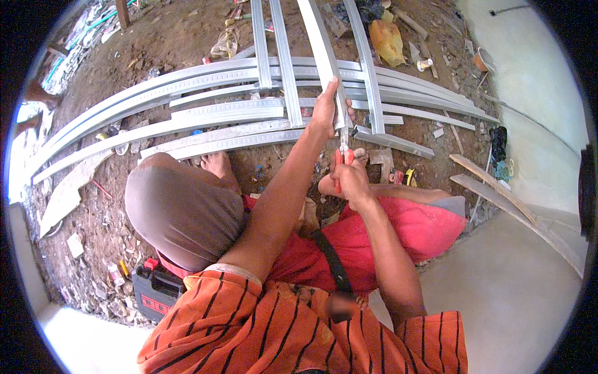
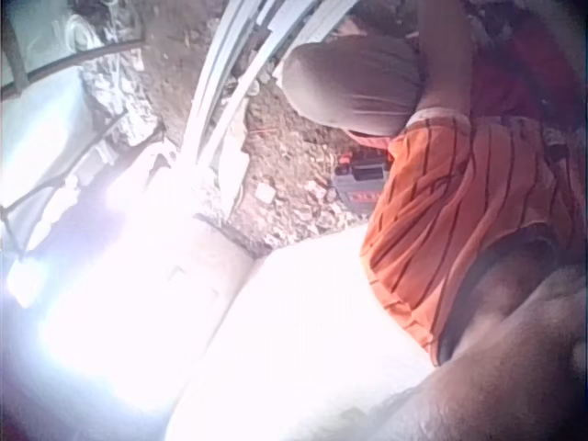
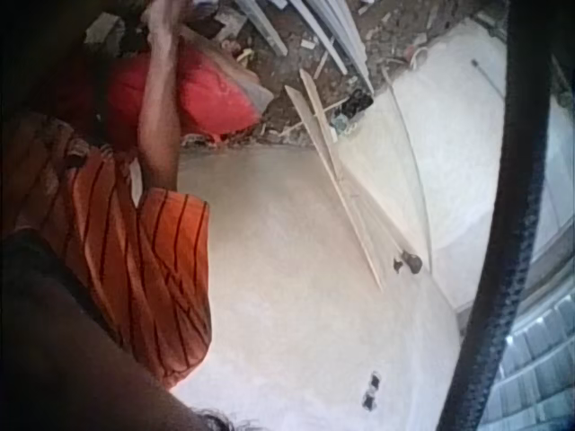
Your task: The person sits on the floor and uses red-handled tin snips to cut long silver metal studs into shorter pieces. The person repeatedly picks up a stud, positions the snips, and cuts the metal, placing the cut pieces aside.
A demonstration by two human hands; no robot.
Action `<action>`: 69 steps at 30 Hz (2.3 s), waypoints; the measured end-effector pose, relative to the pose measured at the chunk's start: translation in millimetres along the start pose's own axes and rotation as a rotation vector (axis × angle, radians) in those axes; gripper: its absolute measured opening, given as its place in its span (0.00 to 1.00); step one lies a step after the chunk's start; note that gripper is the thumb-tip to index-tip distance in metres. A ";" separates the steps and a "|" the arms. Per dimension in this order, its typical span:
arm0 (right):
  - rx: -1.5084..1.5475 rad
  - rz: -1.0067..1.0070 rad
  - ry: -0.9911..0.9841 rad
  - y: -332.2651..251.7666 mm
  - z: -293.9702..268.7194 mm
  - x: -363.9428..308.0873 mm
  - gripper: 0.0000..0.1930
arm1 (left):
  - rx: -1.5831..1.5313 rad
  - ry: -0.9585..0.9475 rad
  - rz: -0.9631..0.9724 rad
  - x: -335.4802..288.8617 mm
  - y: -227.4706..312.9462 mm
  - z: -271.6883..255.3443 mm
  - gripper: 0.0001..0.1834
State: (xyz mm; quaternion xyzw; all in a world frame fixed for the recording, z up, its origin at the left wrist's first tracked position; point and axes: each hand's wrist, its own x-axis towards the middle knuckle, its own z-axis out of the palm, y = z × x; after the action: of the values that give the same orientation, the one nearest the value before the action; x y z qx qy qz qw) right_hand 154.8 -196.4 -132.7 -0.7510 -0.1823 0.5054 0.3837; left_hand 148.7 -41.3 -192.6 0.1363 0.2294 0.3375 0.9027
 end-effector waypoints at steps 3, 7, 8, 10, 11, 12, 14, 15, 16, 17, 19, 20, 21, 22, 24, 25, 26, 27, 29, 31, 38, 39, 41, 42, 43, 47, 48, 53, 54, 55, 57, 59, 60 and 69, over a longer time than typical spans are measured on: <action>-0.003 -0.026 -0.053 -2.9 -5.9 1.1 0.06 | 0.023 0.016 -0.002 -0.6 -1.8 -1.6 0.24; -0.173 -0.056 -0.058 9.0 -16.9 18.7 0.06 | 0.027 -0.002 -0.002 0.1 -2.0 -0.3 0.24; -0.208 -0.055 -0.046 11.6 -19.5 20.4 0.06 | 0.030 0.002 -0.002 -0.4 -2.4 -0.4 0.24; -0.196 -0.043 -0.034 9.7 -16.4 19.6 0.07 | 0.015 0.008 -0.002 0.7 -1.4 -3.0 0.24; -0.148 -0.031 -0.029 9.3 -13.0 18.8 0.07 | -0.002 0.005 -0.005 1.6 -1.5 -3.5 0.24; -0.099 -0.016 -0.023 6.7 -8.7 15.7 0.07 | -0.020 0.002 -0.012 1.9 -2.0 -3.5 0.23; -0.004 0.010 -0.019 -2.3 -2.6 7.6 0.08 | 0.002 0.014 -0.003 3.4 -0.9 -4.5 0.22; 0.045 0.023 -0.013 -6.0 -0.3 3.8 0.08 | 0.013 0.017 -0.002 3.5 -1.2 -3.4 0.22; 0.054 0.025 -0.008 -3.7 1.3 4.5 0.06 | 0.016 0.029 -0.004 3.0 -1.7 -2.7 0.22; 0.063 0.027 -0.004 0.3 2.6 6.3 0.03 | 0.018 0.042 -0.007 2.3 -2.1 -2.3 0.21; 0.102 0.023 0.009 -0.7 6.9 5.8 0.02 | 0.016 0.045 -0.007 3.7 -2.3 -4.5 0.21; 0.134 0.017 0.019 -3.0 9.1 3.9 0.03 | 0.014 0.037 -0.007 4.0 -2.3 -6.1 0.21; 0.167 0.012 0.030 -4.7 10.0 2.4 0.03 | 0.011 0.029 -0.009 3.4 -1.9 -6.0 0.21; 0.144 0.045 0.016 -4.0 7.4 3.4 0.05 | 0.018 0.028 -0.003 2.6 -2.5 -5.3 0.21; 0.101 0.113 -0.012 0.8 -2.2 8.6 0.13 | 0.021 0.040 0.000 2.6 -4.3 -4.1 0.21; 0.055 0.105 -0.009 1.7 -5.1 11.6 0.13 | 0.024 0.046 0.001 2.6 -5.6 -4.5 0.21; 0.008 0.098 -0.007 1.4 -7.8 15.7 0.13 | 0.025 0.046 0.002 2.9 -6.4 -5.0 0.21; -0.044 0.084 -0.027 4.6 -11.9 21.5 0.13 | 0.026 0.044 0.005 3.6 -6.3 -4.5 0.21; -0.078 0.067 -0.052 11.7 -17.3 29.9 0.12 | 0.024 0.034 0.007 4.6 -5.9 -3.9 0.21; -0.045 0.066 -0.069 8.3 -12.9 27.0 0.12 | 0.014 0.024 0.006 4.1 -4.1 -5.2 0.22; 0.037 -0.010 -0.003 1.6 -1.4 13.4 0.04 | 0.029 0.030 -0.020 1.9 -0.3 -5.2 0.22; 0.009 0.019 0.010 -14.5 2.3 2.9 0.05 | 0.021 0.029 -0.006 2.2 1.5 -7.8 0.22; -0.033 0.032 0.020 -22.4 1.1 -0.6 0.05 | 0.004 0.016 0.010 1.4 -0.4 -5.9 0.23; -0.046 0.016 0.010 -19.4 -2.6 4.6 0.05 | 0.008 0.017 0.006 1.2 -1.1 -4.7 0.23; -0.060 0.000 0.001 -15.5 -4.4 8.8 0.05 | 0.012 0.018 0.002 1.2 -1.5 -3.7 0.23; -0.016 -0.063 0.034 2.4 -2.4 19.3 0.05 | -0.015 0.033 -0.015 -0.7 -0.9 0.8 0.23; -0.032 -0.070 0.035 4.3 -0.7 21.5 0.05 | -0.020 0.022 -0.018 -0.5 -0.5 -1.1 0.23; -0.010 -0.082 0.026 6.6 2.1 21.0 0.06 | -0.033 -0.011 -0.028 2.2 -0.9 -7.2 0.24; -0.034 -0.078 0.029 7.2 2.4 19.1 0.07 | 0.004 0.008 -0.004 3.0 -0.6 -8.0 0.25; -0.057 -0.074 0.032 8.0 2.7 16.9 0.07 | 0.042 0.026 0.019 3.6 -0.2 -8.9 0.27; -0.064 -0.037 0.003 8.3 0.7 13.8 0.05 | 0.080 0.038 0.052 2.8 -0.3 -6.6 0.30; -0.033 0.031 -0.062 7.4 -7.3 9.8 0.02 | 0.083 0.025 0.072 -1.2 -2.0 -0.9 0.31; -0.049 0.022 -0.067 3.8 -6.7 7.3 0.02 | 0.052 -0.004 0.007 -1.2 -0.1 -4.1 0.31; 0.094 -0.032 -0.074 65.9 -7.4 -17.2 0.12 | 0.043 0.031 0.070 4.5 20.1 -17.5 0.22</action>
State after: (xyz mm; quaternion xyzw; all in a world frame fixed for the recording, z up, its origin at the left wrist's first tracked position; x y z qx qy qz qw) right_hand 146.6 -252.8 -170.7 -0.7100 -0.1843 0.5346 0.4197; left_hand 131.8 -21.9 -201.1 0.1583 0.2455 0.3658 0.8837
